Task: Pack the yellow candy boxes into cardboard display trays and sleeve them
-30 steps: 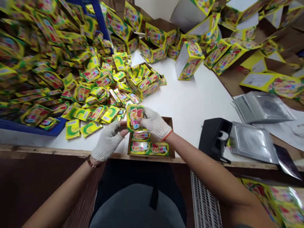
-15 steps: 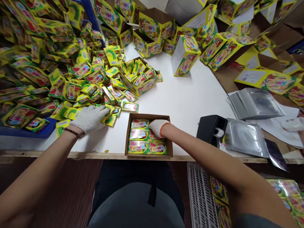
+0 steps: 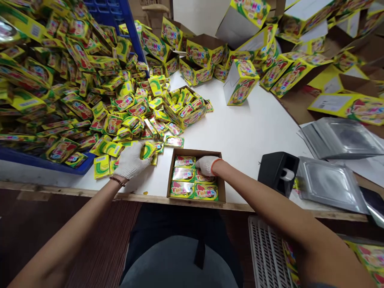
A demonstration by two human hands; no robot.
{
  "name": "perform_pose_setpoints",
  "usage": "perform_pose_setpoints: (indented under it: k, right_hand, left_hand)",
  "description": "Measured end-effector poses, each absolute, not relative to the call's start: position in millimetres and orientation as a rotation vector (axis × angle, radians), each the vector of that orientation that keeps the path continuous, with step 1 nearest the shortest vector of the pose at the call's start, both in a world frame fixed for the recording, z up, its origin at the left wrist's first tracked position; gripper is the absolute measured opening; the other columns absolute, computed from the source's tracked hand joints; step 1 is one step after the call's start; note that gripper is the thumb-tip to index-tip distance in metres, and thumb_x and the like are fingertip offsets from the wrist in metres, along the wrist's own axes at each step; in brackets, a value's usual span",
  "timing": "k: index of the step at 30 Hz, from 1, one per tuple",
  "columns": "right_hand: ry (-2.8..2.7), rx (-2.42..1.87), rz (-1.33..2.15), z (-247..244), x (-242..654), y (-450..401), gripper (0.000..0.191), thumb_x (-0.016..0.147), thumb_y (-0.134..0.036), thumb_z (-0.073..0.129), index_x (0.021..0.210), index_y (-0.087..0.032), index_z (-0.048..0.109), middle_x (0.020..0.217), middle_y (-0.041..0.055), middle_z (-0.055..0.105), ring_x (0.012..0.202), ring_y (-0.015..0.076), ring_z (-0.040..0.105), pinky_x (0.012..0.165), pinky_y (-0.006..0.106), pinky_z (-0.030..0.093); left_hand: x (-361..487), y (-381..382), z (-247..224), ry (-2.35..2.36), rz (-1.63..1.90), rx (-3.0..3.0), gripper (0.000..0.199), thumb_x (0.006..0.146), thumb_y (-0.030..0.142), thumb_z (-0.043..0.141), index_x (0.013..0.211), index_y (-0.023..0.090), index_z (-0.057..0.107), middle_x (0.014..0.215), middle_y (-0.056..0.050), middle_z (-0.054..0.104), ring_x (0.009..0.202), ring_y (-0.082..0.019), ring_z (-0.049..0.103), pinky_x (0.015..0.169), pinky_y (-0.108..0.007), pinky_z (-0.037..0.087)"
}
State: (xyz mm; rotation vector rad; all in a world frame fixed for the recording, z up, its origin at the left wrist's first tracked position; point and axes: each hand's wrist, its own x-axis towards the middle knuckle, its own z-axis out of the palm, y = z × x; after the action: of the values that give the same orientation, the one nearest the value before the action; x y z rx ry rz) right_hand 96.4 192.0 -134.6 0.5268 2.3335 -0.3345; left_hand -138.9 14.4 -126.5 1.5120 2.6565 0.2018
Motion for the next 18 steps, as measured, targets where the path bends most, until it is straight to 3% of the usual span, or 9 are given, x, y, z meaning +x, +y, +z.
perform_pose_setpoints:
  k: [5, 7, 9, 12, 15, 18]
  right_hand:
    - [2.295, 0.559, -0.353, -130.8, 88.5, 191.5, 0.028, 0.078, -0.023, 0.067, 0.103, -0.016, 0.078, 0.110, 0.0167, 0.073, 0.100, 0.0320, 0.069, 0.082, 0.036, 0.051]
    - [2.320, 0.626, -0.346, -125.5, 92.8, 187.2, 0.030, 0.080, -0.025, 0.065, 0.107, -0.017, 0.076, 0.111, 0.0154, 0.073, 0.100, 0.0300, 0.069, 0.080, 0.034, 0.052]
    - [2.402, 0.724, -0.415, -116.6, 101.8, 181.5, 0.031, 0.089, -0.030, 0.055, 0.113, -0.020, 0.073, 0.109, 0.0105, 0.073, 0.097, 0.0247, 0.069, 0.079, 0.030, 0.052]
    - [2.612, 0.909, -0.934, -98.4, 115.9, 171.1, 0.038, 0.097, -0.031, 0.037, 0.119, -0.019, 0.066, 0.100, 0.0057, 0.072, 0.085, 0.0175, 0.066, 0.073, 0.027, 0.051]
    - [2.677, 0.902, -1.627, -80.9, 121.6, 159.2, 0.037, 0.094, -0.030, 0.043, 0.122, -0.014, 0.061, 0.103, 0.0074, 0.070, 0.080, 0.0151, 0.062, 0.071, 0.027, 0.050]
    - [2.610, 0.833, -1.893, -69.5, 120.6, 152.1, 0.038, 0.089, -0.031, 0.050, 0.119, -0.012, 0.062, 0.103, 0.0076, 0.069, 0.083, 0.0154, 0.061, 0.072, 0.027, 0.050]
  left_hand:
    - [-114.4, -7.8, -119.5, 2.241, 1.066, 1.333, 0.073, 0.078, 0.045, 0.067, 0.141, 0.018, 0.042, 0.122, -0.012, 0.064, 0.106, -0.026, 0.065, 0.093, -0.042, 0.053]
    - [-98.3, -11.0, -114.7, 2.065, 1.235, 1.351, 0.076, 0.077, 0.042, 0.069, 0.143, 0.018, 0.038, 0.129, -0.013, 0.061, 0.113, -0.026, 0.063, 0.099, -0.044, 0.052]
    - [-80.7, -10.6, -110.0, 2.040, 1.286, 1.448, 0.069, 0.076, 0.037, 0.070, 0.138, 0.019, 0.046, 0.132, -0.014, 0.060, 0.123, -0.028, 0.057, 0.108, -0.048, 0.045]
    - [-54.8, -4.6, -103.5, 1.849, 1.363, 1.452, 0.062, 0.077, 0.035, 0.070, 0.133, 0.020, 0.051, 0.134, -0.013, 0.059, 0.127, -0.029, 0.055, 0.111, -0.048, 0.043]
    - [-31.9, 3.6, -98.0, 1.424, 1.479, 1.099, 0.058, 0.084, 0.044, 0.064, 0.135, 0.019, 0.049, 0.130, -0.013, 0.062, 0.116, -0.026, 0.062, 0.100, -0.043, 0.053]
    - [-17.2, 10.4, -95.8, 1.229, 1.506, 0.811, 0.056, 0.087, 0.048, 0.061, 0.133, 0.019, 0.049, 0.121, -0.013, 0.067, 0.108, -0.025, 0.066, 0.093, -0.041, 0.055]
